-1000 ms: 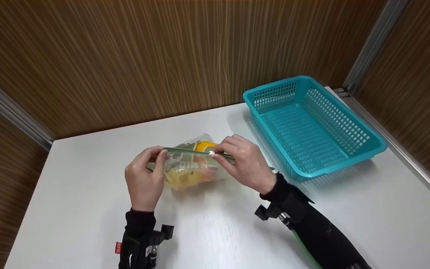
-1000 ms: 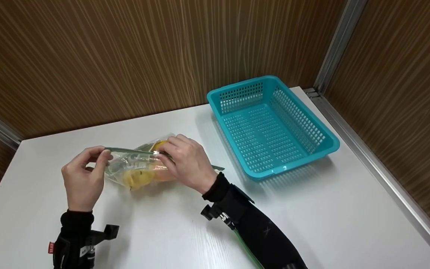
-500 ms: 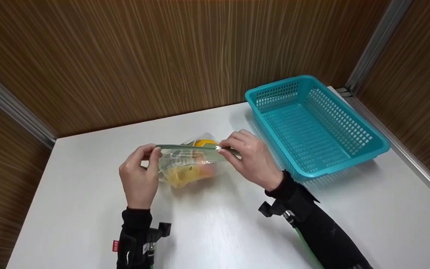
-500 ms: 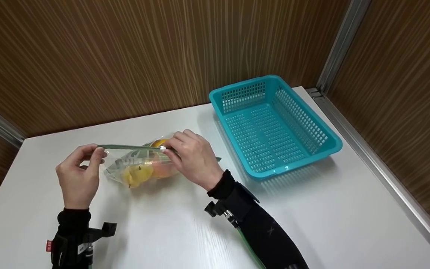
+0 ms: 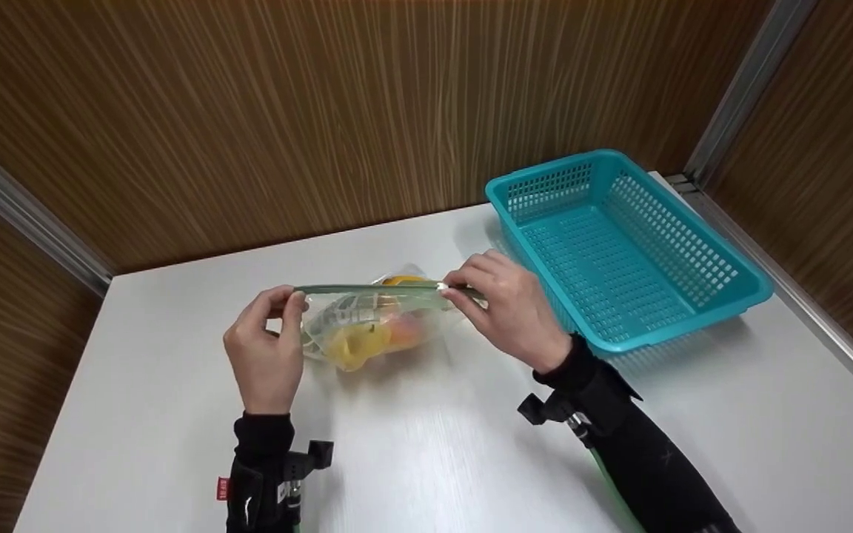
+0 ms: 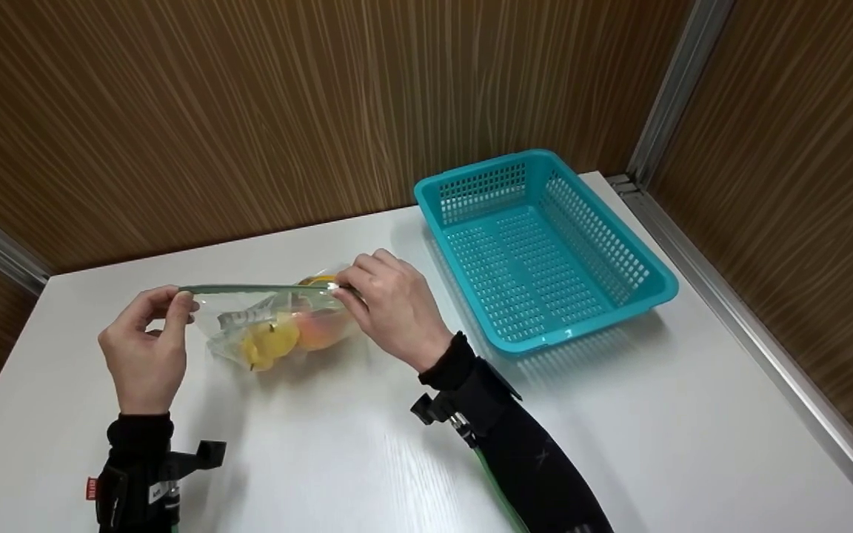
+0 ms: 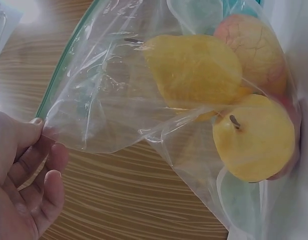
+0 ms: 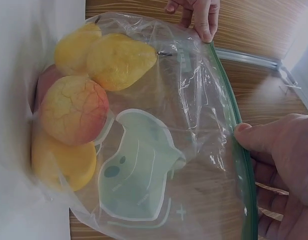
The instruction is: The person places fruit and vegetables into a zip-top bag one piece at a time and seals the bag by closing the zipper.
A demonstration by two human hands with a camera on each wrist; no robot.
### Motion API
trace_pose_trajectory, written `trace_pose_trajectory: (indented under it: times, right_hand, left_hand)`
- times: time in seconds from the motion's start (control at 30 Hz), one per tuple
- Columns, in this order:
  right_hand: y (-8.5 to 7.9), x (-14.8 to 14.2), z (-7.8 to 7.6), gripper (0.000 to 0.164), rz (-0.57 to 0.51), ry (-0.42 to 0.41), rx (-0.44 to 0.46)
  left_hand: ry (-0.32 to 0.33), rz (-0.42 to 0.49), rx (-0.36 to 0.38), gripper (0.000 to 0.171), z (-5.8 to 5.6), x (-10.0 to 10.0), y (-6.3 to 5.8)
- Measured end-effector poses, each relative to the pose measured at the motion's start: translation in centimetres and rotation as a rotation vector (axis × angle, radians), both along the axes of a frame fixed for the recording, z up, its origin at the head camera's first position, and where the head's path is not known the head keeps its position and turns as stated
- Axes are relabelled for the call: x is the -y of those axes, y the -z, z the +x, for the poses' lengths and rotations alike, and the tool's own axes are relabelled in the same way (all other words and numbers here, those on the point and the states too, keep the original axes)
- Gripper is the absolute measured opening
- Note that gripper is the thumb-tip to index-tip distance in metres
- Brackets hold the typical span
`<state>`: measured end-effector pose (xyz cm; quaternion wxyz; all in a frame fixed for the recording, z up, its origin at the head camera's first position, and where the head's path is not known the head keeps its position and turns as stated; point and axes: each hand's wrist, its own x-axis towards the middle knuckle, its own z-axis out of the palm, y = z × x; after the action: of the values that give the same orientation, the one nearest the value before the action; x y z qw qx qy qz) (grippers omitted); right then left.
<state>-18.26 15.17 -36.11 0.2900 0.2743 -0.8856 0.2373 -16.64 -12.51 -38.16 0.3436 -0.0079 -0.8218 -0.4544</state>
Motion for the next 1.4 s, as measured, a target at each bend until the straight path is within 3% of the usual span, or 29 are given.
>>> trace_pose_trajectory:
  times: [0.93, 1.4]
  right_hand:
    - [-0.5, -1.4, -0.4, 0.015, 0.006, -0.006, 0.002]
    - [-0.8, -2.0, -0.6, 0.015, 0.022, 0.033, 0.049]
  left_hand:
    - [-0.032, 0.035, -0.019, 0.021, 0.0, 1.9, 1.0]
    - [-0.105, 0.045, 0.003, 0.022, -0.1, 3.9, 0.9]
